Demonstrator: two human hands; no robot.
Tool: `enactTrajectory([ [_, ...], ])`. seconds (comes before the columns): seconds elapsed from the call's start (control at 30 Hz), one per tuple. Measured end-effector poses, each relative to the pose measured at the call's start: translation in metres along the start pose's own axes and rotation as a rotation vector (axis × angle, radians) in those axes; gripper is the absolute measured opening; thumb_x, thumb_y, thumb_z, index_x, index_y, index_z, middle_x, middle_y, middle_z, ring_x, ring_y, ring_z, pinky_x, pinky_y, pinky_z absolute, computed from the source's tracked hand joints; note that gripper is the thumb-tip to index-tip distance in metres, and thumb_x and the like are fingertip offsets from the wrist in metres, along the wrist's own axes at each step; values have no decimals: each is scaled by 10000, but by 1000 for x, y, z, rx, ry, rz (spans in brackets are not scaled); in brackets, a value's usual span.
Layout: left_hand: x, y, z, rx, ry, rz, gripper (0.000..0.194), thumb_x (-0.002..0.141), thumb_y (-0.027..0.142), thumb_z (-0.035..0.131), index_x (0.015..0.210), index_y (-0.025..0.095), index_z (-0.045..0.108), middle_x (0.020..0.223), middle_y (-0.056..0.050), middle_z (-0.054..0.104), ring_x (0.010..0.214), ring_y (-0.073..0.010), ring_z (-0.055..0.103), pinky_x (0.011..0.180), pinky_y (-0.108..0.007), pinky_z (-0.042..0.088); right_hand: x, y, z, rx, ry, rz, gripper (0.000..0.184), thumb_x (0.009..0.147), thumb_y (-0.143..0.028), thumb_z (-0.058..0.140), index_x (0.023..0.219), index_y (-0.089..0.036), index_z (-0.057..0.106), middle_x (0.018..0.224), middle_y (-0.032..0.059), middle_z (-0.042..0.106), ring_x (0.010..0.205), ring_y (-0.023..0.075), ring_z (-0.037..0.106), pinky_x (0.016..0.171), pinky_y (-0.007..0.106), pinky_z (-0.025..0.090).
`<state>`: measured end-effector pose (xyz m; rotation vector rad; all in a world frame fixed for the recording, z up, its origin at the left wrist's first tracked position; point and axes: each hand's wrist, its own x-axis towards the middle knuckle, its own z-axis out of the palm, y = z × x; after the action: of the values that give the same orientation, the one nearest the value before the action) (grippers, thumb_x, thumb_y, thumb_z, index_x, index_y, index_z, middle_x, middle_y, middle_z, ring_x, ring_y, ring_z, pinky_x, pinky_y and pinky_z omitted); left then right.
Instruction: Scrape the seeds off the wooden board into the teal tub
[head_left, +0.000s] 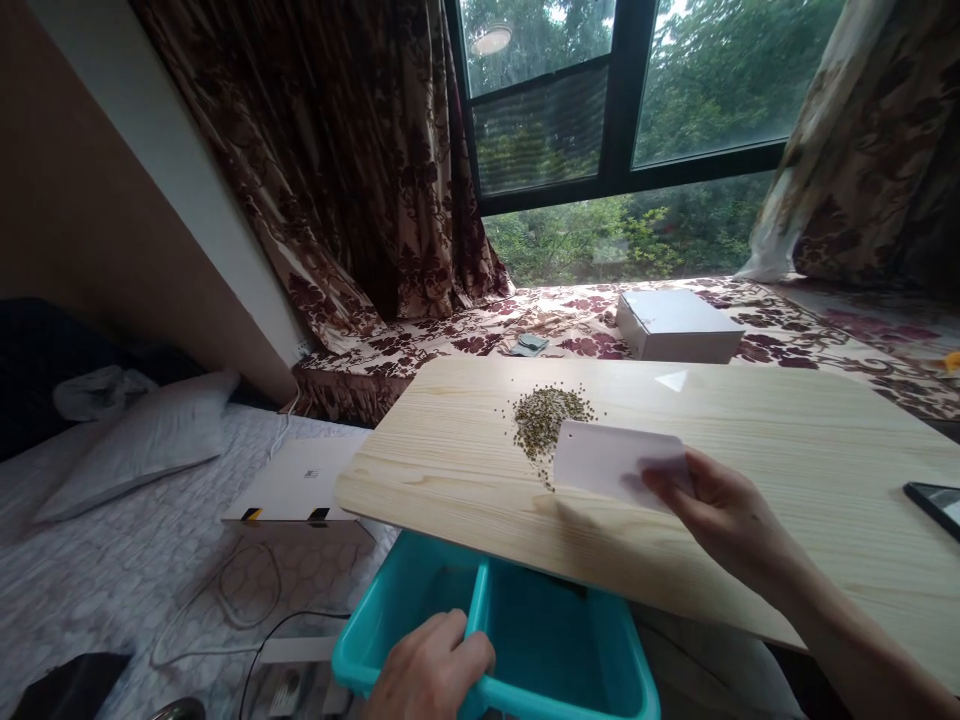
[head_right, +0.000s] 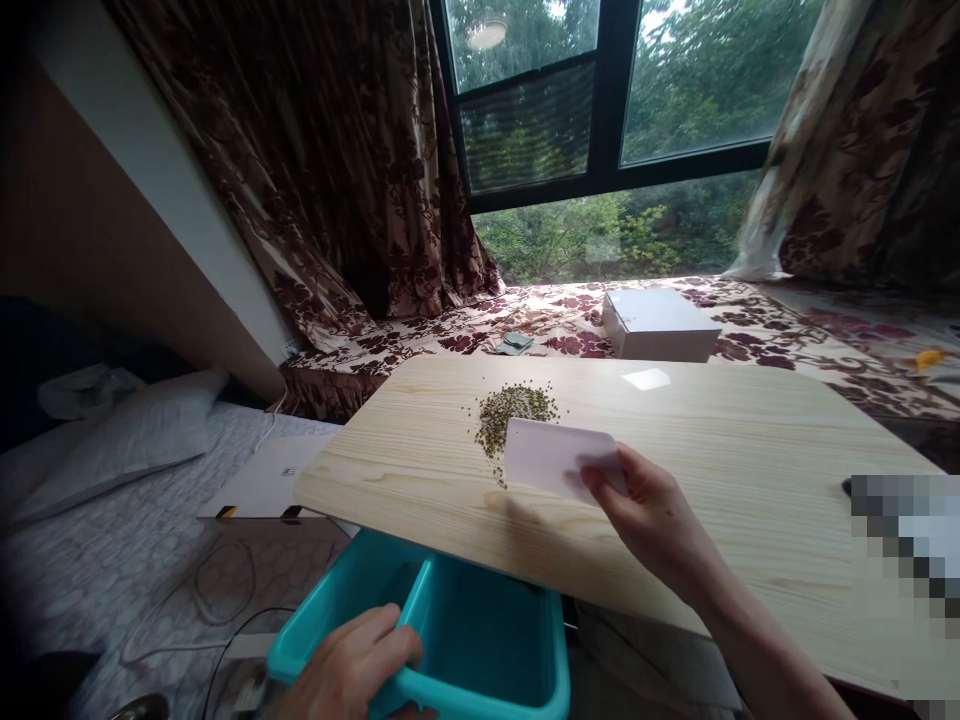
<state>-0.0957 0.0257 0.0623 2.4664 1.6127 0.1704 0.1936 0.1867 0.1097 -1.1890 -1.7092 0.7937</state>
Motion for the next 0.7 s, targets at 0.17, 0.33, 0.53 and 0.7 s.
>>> enactTrajectory([
  [0.17,-2,-6,1,-18,-75,-32,260,816,335,756,868,213,532,826,17,545,780,-181,595,623,-255,368,1,1,3,11,-15,11,174,762,-371,597,800,-217,667,784,66,745,747,255,684,665,353,523],
  [0.33,4,4,-6,-32,-132,-54,241,833,349,740,876,198,558,845,-2,556,800,-199,607,641,-266,390,-2,2,1,-25,-36,20,180,759,-379,602,779,-217,676,761,66,741,725,256,678,643,349,519],
  [0.53,10,15,-20,-7,-192,-124,250,791,293,786,861,169,581,845,-19,572,817,-215,616,645,-275,411,-4,3,-1,18,-23,22,160,765,-374,606,771,-226,666,768,57,743,718,242,675,636,337,520],
  [0.7,13,14,-20,32,-193,-94,270,799,353,776,862,165,592,838,-26,588,812,-217,631,646,-270,431,-6,3,0,21,-69,12,164,773,-375,610,764,-223,671,758,62,740,709,238,671,630,339,522],
])
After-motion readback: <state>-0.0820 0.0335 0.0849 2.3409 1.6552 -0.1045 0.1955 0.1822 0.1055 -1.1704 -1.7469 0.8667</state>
